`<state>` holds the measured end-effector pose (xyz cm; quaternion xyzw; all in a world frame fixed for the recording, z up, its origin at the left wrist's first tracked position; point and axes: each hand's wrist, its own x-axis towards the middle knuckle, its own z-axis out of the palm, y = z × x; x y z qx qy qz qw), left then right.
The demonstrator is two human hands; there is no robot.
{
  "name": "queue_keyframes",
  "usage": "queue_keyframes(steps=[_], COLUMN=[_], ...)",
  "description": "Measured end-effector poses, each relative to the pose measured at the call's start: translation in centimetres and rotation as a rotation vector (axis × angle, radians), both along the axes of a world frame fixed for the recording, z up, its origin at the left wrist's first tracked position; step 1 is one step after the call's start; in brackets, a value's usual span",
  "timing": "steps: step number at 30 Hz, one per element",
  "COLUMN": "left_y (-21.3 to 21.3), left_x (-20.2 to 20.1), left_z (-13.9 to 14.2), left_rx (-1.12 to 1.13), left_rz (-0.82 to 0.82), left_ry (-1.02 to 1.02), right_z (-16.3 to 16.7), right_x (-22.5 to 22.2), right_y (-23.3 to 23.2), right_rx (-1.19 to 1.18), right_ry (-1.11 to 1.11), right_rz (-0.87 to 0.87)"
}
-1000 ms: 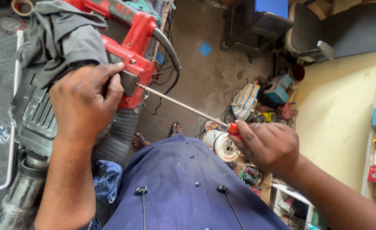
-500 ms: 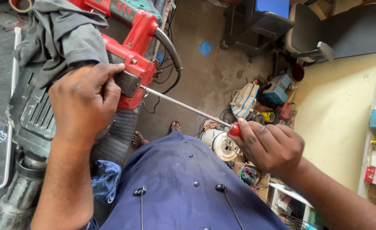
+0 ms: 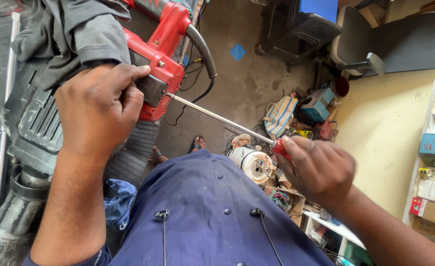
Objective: The person cleans a red and grey power tool with a cloth, then uses a screwdriver and a cordless drill to remove screws from the tool's housing. The person then wraps a screwdriver in a cloth and places it in a drawer.
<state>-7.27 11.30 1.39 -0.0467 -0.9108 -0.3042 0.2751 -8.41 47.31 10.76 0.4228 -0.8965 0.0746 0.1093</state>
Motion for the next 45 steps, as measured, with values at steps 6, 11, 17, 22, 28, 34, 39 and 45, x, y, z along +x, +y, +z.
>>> queue_keyframes(steps=[6,11,17,22,28,34,39,45], left_y=[0.1,0.8,0.9,0.8,0.7,1.0,0.9,0.7], left_x=[-0.2,-0.4,-0.4,-0.6,-0.4,-0.4,-0.6,-0.7], left_z=[0.3,0.2,0.6,1.0,0.7,0.1,0.2,0.6], left_rx=[-0.017,-0.021,-0.027,-0.017,-0.056,-0.042,-0.037,-0.06], left_rz=[0.01,-0.007,0.007,-0.006,0.006,-0.004,0.002,-0.006], left_ry=[-0.05,0.025,0.002,0.001,0.019,0.009,0.009,0.034], right_z=[-0.5,-2.6,-1.3,-0.4,-2.5,-2.9,-2.0,-1.6], right_x=[-0.2,-0.1,0.2,0.0,0.4,0.0,0.0,-0.5], right_y=[0.4,0.9,0.3,0.5,0.9,1.3,0.9,0.8], right_rx=[0.003,-0.32,-0.251,0.086,-0.247,-0.528,-0.203,0.011], right_ry=[-0.074,-0.988,-0.427,0.276,-0.786,-1.306,-0.222,0.092], right_rz=[-0.048,-0.534,-0.27,0.133,-0.518,-0.634,-0.097,0.119])
